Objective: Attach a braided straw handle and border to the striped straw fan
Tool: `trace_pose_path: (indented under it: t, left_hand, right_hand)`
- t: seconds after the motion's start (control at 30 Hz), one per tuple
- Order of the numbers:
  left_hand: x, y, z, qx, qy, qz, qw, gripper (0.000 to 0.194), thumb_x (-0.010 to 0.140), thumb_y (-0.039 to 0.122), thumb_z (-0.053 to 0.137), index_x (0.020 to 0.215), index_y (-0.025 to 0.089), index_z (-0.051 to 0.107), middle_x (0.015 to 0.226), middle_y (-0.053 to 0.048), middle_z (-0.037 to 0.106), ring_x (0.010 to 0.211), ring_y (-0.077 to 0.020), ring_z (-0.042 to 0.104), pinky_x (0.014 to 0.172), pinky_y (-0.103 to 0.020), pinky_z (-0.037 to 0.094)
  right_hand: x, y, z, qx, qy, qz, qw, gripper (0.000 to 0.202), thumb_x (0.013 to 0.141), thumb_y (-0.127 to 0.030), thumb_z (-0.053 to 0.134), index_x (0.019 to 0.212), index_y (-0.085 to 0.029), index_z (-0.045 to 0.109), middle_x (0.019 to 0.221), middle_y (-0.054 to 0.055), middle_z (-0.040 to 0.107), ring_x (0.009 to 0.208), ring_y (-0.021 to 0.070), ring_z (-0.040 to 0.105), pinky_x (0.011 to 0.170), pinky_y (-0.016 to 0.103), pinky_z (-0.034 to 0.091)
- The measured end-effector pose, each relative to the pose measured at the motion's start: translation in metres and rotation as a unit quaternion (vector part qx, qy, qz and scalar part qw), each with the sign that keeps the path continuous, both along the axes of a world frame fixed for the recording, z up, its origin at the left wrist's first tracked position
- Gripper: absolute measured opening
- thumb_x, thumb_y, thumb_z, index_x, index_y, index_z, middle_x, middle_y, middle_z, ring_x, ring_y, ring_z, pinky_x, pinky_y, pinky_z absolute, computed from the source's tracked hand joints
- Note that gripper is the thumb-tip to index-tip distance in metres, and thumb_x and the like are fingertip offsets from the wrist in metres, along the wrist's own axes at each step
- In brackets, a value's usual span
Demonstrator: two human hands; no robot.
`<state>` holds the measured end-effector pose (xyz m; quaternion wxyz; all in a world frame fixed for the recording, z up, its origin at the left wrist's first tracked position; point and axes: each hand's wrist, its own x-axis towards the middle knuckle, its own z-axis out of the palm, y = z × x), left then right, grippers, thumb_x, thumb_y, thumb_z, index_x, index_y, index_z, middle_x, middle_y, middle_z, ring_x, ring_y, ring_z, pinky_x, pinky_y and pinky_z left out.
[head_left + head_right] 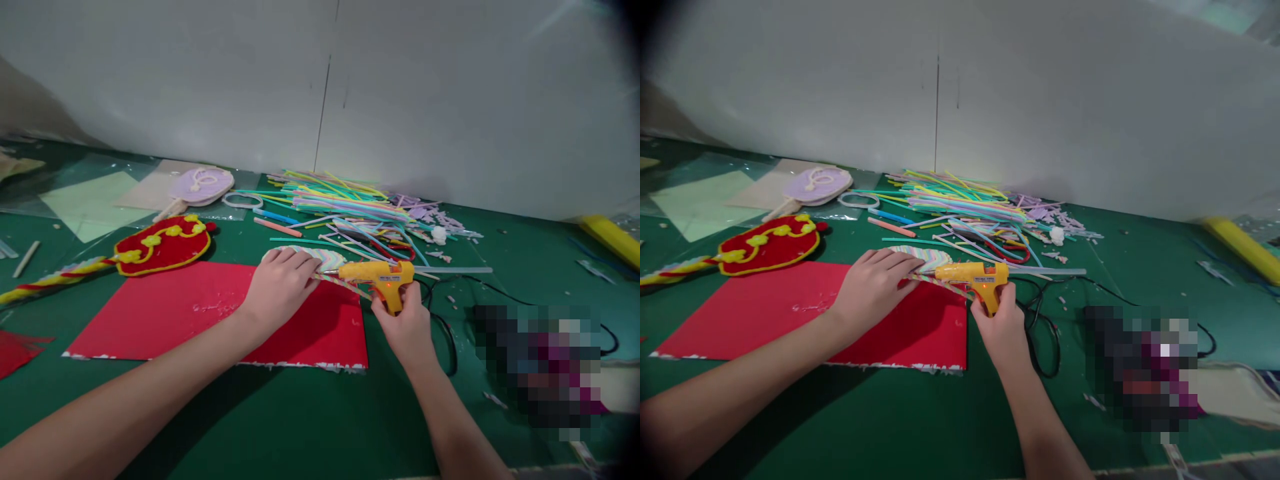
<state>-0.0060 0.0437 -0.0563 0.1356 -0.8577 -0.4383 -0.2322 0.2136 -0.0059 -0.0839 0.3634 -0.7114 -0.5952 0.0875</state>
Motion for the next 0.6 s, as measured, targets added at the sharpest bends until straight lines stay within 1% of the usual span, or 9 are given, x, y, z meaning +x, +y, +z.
trace_pose_path:
  t: [0.37,0.6]
  left_hand:
    - [-0.0008,-0.0002,-0.0003,-0.005,-0.001,0.002,1.0,0.019,0.087,0.023,0.052,0.099,0.018,0.066,0.096,-0.004,0.07,0.087,-0.0211,0.061,0.072,-0.034,0.041]
    - [-0.0021,0.0008,0.0005,-0.014,-0.008,0.001,1.0,0.019,0.085,0.024,0.056,0.1,0.018,0.066,0.097,-0.004,0.07,0.088,-0.0215,0.061,0.073,-0.035,0.042]
  right_hand:
    - [0.0005,0.0001,0.0003,-0.007,0.009,0.006,1.0,0.025,0.072,-0.039,0.054,0.086,-0.024,0.039,0.086,0.009,0.066,0.072,0.0231,0.067,0.054,0.026,0.048]
    - [0.0042,0.0008,-0.0029,0.02,-0.004,0.013,1.0,0.024,0.073,-0.039,0.054,0.083,-0.023,0.039,0.078,0.007,0.065,0.064,0.0218,0.066,0.049,0.026,0.046]
